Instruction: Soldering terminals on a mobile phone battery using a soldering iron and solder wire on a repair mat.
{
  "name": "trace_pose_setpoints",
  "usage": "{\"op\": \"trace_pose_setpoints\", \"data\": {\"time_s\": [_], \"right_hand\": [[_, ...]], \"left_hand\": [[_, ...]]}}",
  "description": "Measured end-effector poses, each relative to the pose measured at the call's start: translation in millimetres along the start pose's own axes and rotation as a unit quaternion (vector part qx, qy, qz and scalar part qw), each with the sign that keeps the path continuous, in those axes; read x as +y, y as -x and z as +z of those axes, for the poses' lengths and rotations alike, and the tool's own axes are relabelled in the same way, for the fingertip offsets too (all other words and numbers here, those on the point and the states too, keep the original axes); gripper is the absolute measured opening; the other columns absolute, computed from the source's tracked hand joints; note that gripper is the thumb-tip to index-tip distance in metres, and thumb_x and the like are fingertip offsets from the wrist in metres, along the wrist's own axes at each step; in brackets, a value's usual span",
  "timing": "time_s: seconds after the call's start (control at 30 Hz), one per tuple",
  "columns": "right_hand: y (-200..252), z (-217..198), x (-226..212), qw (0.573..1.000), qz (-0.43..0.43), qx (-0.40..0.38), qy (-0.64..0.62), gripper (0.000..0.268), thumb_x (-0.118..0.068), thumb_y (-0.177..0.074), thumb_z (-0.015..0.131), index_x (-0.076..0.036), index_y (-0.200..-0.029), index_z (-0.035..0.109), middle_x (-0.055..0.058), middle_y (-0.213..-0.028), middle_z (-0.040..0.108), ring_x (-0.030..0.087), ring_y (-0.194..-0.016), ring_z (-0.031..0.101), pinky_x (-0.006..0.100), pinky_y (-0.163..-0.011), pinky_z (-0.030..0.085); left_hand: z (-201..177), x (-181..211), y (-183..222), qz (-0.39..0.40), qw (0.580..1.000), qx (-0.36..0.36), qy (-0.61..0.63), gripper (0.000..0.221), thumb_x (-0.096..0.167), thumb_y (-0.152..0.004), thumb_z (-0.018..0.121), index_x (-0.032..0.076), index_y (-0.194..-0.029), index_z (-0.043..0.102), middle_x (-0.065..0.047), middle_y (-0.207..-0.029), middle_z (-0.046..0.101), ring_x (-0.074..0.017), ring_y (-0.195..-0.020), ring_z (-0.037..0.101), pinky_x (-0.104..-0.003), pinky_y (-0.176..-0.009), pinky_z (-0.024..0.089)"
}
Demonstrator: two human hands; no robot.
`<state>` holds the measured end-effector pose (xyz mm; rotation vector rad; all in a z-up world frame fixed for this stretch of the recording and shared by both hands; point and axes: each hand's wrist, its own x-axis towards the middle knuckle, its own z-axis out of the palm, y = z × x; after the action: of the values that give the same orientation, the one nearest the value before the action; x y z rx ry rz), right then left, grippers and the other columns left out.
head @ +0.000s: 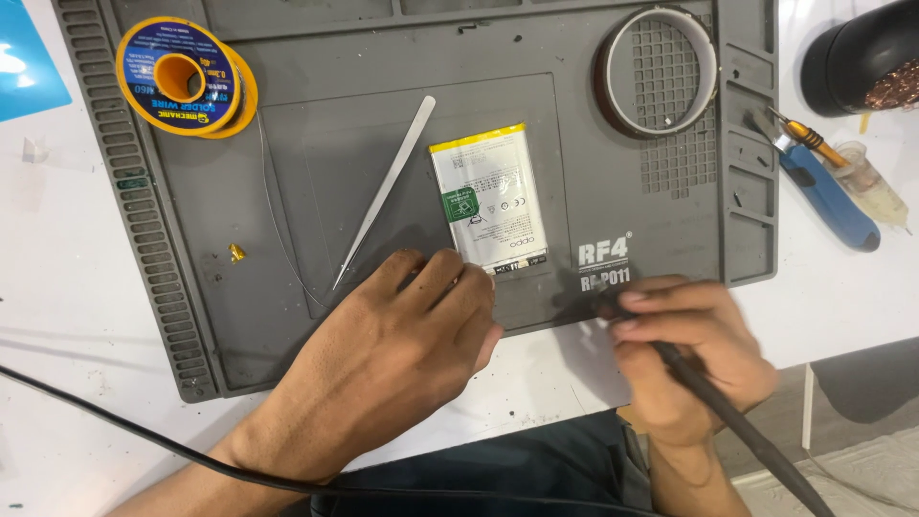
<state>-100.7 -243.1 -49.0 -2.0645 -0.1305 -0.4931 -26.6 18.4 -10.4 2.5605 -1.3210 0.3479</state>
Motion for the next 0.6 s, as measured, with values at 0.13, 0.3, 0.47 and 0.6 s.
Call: {"op": "trace_pose_setpoints", "data": {"time_s": [0.13,0.3,0.47,0.6], "right_hand": [[-26,-48,38,0.977,-0.142,0.071,0.144,0.021,0.032,-0.101,0.069,0.021,-0.082,0.066,0.037,-0.085,0.066,0.041,-0.079,0.071,0.045,-0.076,0.065],[-50,-125,106,0.945,-0.024,0.321,0.057,0.010,0.020,-0.087,0.057,0.011,-0.091,0.058,0.026,-0.103,0.059,0.039,-0.104,0.062,0.045,-0.077,0.064],[-109,-119,129,0.944,-0.088,0.242,0.205,0.017,0.020,-0.092,0.063,0.008,-0.092,0.075,0.020,-0.100,0.076,0.028,-0.099,0.075,0.035,-0.090,0.058],[-107,-122,121,0.938,-0.043,0.274,0.206,0.009,0.012,-0.083,0.073,0.004,-0.087,0.070,0.016,-0.101,0.074,0.029,-0.098,0.076,0.034,-0.086,0.060]], "left_hand": [[-1,0,0,0.003,1.000,0.012,0.013,0.018,0.015,-0.101,0.063,0.013,-0.083,0.062,-0.004,-0.090,0.058,-0.0224,-0.077,0.052,-0.035,-0.067,0.045],[-1,-1,0,0.013,1.000,0.008,0.016,0.017,0.012,-0.098,0.062,0.014,-0.081,0.061,-0.005,-0.091,0.059,-0.0222,-0.076,0.053,-0.035,-0.064,0.045],[1,0,2,0.015,1.000,0.005,0.014,0.011,0.020,-0.099,0.065,0.010,-0.095,0.067,-0.005,-0.095,0.061,-0.0229,-0.080,0.055,-0.035,-0.068,0.048],[8,-2,0,0.003,1.000,0.018,0.015,0.015,0.022,-0.099,0.063,0.009,-0.098,0.069,-0.005,-0.091,0.059,-0.0244,-0.079,0.055,-0.036,-0.066,0.047]]}}
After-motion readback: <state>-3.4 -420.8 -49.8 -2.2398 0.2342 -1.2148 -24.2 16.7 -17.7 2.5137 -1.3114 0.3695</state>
